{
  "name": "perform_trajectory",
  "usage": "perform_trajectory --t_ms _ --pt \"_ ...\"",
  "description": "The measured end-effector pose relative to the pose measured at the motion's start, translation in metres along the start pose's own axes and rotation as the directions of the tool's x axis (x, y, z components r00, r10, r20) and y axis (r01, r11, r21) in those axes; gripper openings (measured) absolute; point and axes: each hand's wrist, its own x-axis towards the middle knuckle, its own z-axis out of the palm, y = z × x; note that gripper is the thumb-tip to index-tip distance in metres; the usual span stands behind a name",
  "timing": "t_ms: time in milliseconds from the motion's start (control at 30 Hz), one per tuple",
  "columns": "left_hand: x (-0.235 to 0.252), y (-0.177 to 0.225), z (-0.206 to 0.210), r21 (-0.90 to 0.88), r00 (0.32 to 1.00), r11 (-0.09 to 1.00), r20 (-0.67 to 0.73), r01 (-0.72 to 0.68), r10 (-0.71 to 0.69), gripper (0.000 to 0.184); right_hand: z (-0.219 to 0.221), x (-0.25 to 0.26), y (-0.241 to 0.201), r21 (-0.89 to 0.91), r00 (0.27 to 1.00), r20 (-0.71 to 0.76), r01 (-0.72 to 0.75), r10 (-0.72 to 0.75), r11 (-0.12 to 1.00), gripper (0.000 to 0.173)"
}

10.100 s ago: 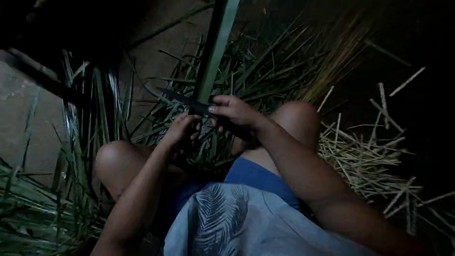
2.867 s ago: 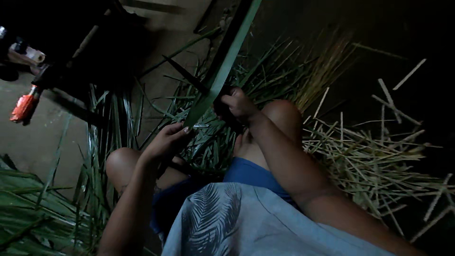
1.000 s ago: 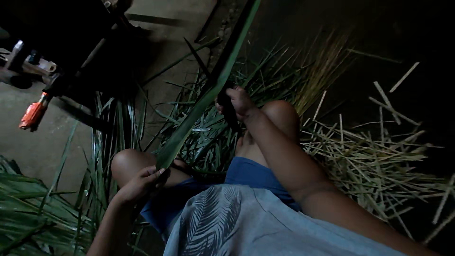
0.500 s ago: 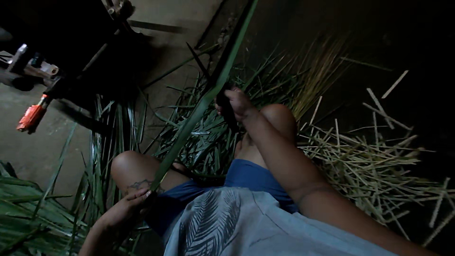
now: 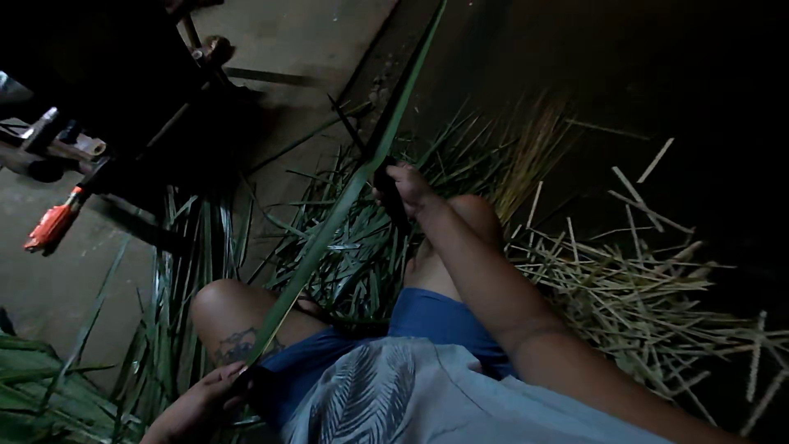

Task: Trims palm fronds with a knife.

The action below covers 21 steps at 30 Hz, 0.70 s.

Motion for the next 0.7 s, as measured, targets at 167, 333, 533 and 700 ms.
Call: perform_trajectory --t_ms 167,333,533,700 --pt "-0.009 -0.010 -0.011 0.017 1.000 1.000 -0.011 -0.006 0.006 0.024 -0.003 0.005 -0.003 0.006 1.000 0.020 0.005 -0.006 1.000 0.025" --pt "-0.015 -0.012 -0.010 0.025 0.998 1.000 -0.056 0.008 -0.007 0.020 -0.004 0.010 -0.008 -0.018 1.000 0.017 -0.012 0.012 1.000 0.026" --pt "-0.019 -0.012 -0.012 0.011 0.999 1.000 -0.041 -0.005 0.005 0.023 -0.008 0.016 -0.014 -0.044 1.000 0.006 -0.016 0.017 0.999 0.026" --pt "-0.023 -0.011 -0.015 0.024 1.000 1.000 -0.020 0.016 -0.016 0.022 -0.009 0.019 -0.018 -0.057 0.999 -0.024 -0.026 0.025 0.998 0.026"
